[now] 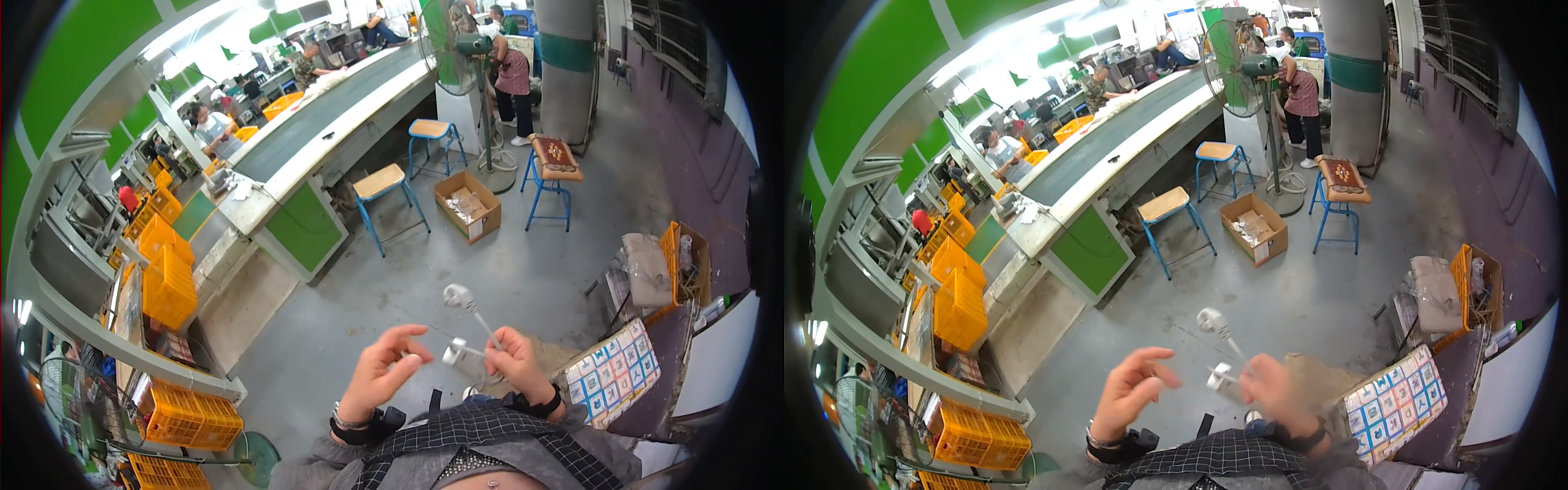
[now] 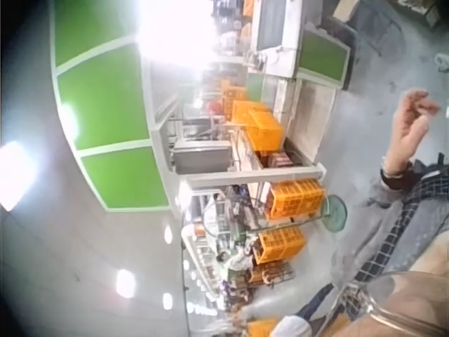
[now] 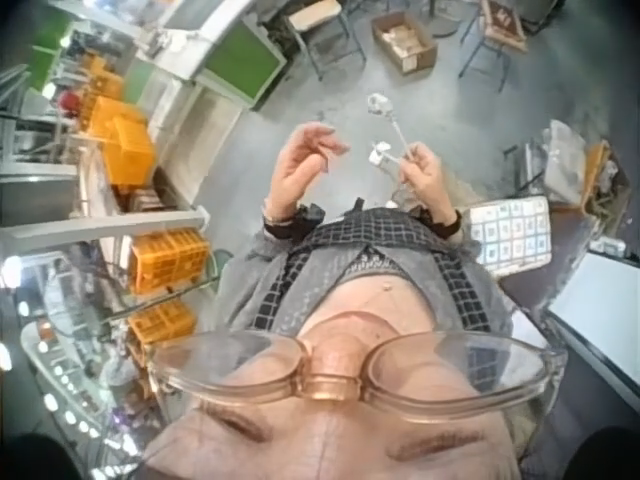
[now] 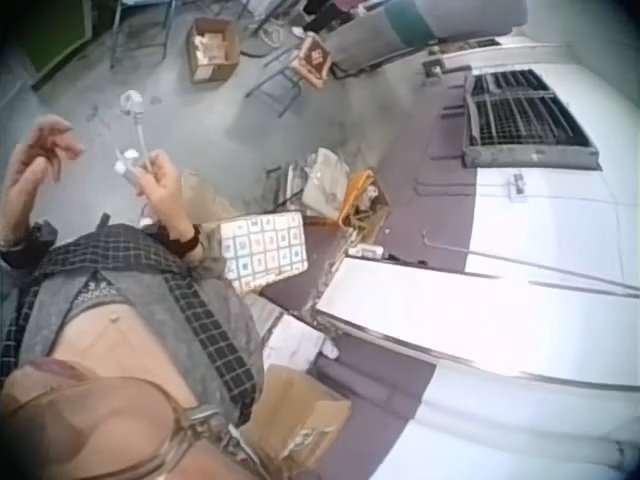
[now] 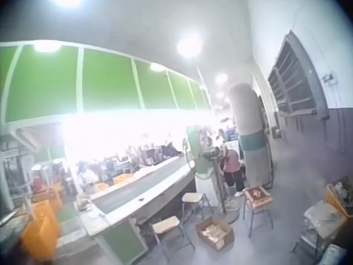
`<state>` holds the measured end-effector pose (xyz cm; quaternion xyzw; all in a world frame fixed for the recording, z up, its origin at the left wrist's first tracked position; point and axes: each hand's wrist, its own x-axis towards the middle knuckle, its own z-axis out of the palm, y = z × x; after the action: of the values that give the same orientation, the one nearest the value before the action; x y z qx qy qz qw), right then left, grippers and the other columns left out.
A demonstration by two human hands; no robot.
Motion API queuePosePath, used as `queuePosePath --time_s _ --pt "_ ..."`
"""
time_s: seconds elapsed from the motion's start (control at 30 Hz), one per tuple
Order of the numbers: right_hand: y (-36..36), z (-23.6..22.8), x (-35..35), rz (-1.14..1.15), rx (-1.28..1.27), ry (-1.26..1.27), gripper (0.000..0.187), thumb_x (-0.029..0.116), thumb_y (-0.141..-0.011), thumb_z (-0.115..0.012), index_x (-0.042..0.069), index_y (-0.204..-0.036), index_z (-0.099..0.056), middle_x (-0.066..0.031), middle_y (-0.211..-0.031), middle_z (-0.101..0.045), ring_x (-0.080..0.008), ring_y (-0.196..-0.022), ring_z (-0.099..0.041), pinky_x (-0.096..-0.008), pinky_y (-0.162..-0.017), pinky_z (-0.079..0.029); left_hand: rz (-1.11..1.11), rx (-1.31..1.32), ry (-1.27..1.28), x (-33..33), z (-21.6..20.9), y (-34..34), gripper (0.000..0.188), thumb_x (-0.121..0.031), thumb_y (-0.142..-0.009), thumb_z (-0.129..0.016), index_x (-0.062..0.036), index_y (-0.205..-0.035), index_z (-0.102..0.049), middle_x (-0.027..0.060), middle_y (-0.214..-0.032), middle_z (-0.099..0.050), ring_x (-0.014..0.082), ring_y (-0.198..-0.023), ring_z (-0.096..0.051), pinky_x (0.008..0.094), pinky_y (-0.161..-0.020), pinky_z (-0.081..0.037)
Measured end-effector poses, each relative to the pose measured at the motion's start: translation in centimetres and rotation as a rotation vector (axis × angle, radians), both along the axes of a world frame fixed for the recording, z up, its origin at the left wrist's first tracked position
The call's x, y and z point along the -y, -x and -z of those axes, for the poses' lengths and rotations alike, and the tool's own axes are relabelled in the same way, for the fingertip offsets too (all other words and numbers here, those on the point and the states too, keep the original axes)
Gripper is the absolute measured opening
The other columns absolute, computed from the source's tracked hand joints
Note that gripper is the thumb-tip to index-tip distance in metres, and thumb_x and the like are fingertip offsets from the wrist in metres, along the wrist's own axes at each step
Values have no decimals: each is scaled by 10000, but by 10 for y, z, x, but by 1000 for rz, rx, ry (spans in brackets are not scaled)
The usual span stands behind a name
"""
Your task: The recorder is tidying up a workshop area, collecting a power strip, extension cords, and small items from various benches and storing them in a plastic bag under a workbench.
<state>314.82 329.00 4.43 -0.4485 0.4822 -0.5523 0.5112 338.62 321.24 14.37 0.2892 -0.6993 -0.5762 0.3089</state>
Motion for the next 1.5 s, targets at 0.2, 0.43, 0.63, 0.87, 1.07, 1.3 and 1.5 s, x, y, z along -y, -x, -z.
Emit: queuePosePath --time_s 0.2,0.43,0.63,0.87,1.07,1.3,1.5 --pt "25 -13 52 131 193 -71 133 23 -799 -557 46 -897 -471 -2 -687 -520 -58 -579 -499 -198 -532 -411 301 -755 124 42 -64 46 462 -533 -914 -398 -89 -1037 -436 283 -1259 -466 405 -1195 -404 547 -929 -311" --pt "46 -24 102 382 325 -118 185 55 -763 -562 58 -913 -454 0 -668 -479 -49 -529 -466 -163 -459 -349 554 -1097 -179 81 -123 102 316 -326 -914 -442 -22 -896 -526 188 -837 -631 390 -975 -551 507 -792 -421" --pt "59 14 143 648 234 -107 184 64 -768 -553 54 -918 -448 -6 -637 -486 -40 -469 -421 -159 -404 -303 495 -995 -318 159 -138 101 331 -313 -928 -460 10 -968 -516 185 -830 -673 399 -931 -613 514 -854 -401" --pt "59 7 237 843 211 -102 179 80 -781 -543 59 -929 -446 -17 -603 -506 -23 -414 -360 -138 -387 -262 454 -1231 -438 291 -141 155 382 -347 -900 -491 16 -1009 -537 146 -779 -605 333 -816 -572 491 -767 -417" --pt "76 -12 266 1041 238 2 148 42 -768 -495 58 -908 -450 12 -643 -455 -40 -518 -392 -178 -445 -270 713 -1254 -543 357 -113 169 485 -510 -884 -429 -52 -1028 -500 214 -1019 -547 369 -1021 -487 545 -854 -372" --pt "108 -35 281 1191 245 100 106 37 -798 -488 67 -863 -409 -15 -579 -492 -22 -447 -329 -156 -412 -217 1079 -765 -384 425 -65 238 510 -569 -876 -423 -78 -981 -513 230 -1126 -537 356 -1103 -467 512 -894 -390" --pt "162 -44 290 1073 227 14 93 22 -798 -499 63 -853 -436 -21 -621 -539 -19 -474 -375 -164 -431 -280 861 -208 538 436 20 342 372 -158 -781 -609 -36 -1118 -512 188 -1177 -522 323 -1109 -473 413 -948 -351"
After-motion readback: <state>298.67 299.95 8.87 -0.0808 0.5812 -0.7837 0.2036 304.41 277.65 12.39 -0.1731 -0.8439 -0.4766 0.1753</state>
